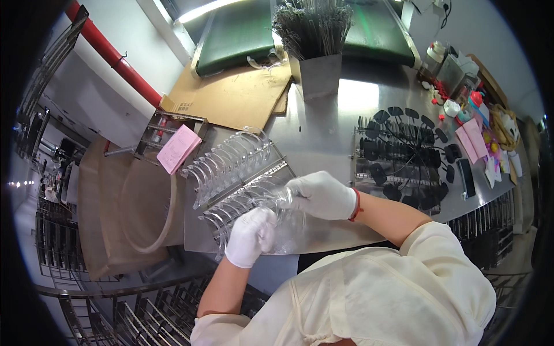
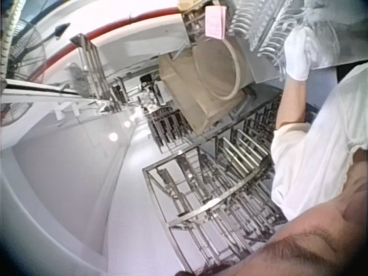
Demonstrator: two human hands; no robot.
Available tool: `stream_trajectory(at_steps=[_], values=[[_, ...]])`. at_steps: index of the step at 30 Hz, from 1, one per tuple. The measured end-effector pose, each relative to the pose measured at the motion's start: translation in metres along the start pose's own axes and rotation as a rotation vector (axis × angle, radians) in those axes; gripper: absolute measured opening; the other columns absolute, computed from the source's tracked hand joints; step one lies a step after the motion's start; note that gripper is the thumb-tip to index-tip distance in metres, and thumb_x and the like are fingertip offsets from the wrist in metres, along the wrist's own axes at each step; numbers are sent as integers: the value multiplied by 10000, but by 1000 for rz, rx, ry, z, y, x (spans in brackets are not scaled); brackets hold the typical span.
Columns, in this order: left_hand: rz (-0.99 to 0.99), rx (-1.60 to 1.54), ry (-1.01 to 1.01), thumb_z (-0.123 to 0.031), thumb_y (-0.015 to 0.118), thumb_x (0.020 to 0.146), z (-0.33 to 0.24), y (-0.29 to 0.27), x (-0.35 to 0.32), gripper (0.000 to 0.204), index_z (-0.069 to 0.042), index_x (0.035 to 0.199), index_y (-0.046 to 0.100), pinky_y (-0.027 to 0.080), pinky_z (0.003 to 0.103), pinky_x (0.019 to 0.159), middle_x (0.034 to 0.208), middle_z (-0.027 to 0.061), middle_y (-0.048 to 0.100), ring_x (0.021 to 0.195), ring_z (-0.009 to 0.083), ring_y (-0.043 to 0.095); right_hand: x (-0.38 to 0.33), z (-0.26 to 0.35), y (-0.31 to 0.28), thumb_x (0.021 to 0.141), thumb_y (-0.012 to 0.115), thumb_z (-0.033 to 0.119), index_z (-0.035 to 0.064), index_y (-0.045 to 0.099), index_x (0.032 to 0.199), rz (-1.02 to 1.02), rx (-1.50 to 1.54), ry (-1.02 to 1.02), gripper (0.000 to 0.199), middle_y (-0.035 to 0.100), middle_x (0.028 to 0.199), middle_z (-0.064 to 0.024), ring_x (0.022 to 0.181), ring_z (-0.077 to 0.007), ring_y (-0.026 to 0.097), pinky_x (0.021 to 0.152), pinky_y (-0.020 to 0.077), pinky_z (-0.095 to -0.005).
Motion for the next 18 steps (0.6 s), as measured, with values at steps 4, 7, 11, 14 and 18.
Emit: stream_trajectory(at_steps=[4, 7, 11, 14, 18], values=[[-215, -674, 426, -364, 541, 1071, -95, -98, 0, 431, 46, 1180, 618, 477, 247, 547, 849, 83, 661, 594, 103, 542, -18, -69, -28, 1032, 614, 338, 31, 727, 1050, -150, -115, 303, 327, 735, 961, -189, 911, -373, 710, 802, 556, -409], [-373, -686, 797, -412, 486, 1097, -168, -186, -36, 513, 52, 1292, 583, 459, 246, 537, 962, 135, 668, 598, 106, 515, -21, -112, -10, 1058, 500, 386, 32, 742, 1066, 117, -165, 541, 429, 731, 1053, -231, 1038, -408, 688, 926, 528, -470], [-323, -312, 769, -436, 510, 1086, -183, -169, 15, 554, 66, 1310, 577, 482, 259, 612, 1063, 157, 696, 698, 134, 576, -17, -137, 13, 1018, 491, 346, 48, 765, 1031, 291, -546, 538, 405, 730, 1041, -248, 1018, -416, 698, 937, 543, -497], [-508, 269, 719, -345, 566, 1054, -176, -61, 50, 497, 40, 1367, 562, 492, 295, 796, 1131, 131, 647, 899, 175, 588, -2, -113, 31, 909, 583, 343, 127, 804, 1000, 501, -771, 312, 323, 763, 1056, -167, 993, -369, 732, 847, 589, -506], [-331, 786, 708, -401, 720, 924, -150, 27, 66, 683, 24, 1424, 532, 477, 447, 1067, 1339, 255, 627, 1232, 395, 607, 57, -186, 113, 820, 629, 270, 70, 792, 849, 432, -626, 92, 260, 759, 907, -192, 806, -388, 724, 683, 580, -495]])
Point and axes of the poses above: each hand's wrist, its own x-axis towards the middle knuckle, its own y-axis out of the palm, z = x × y, the point moved 9 cm from there along x, towards the middle knuckle
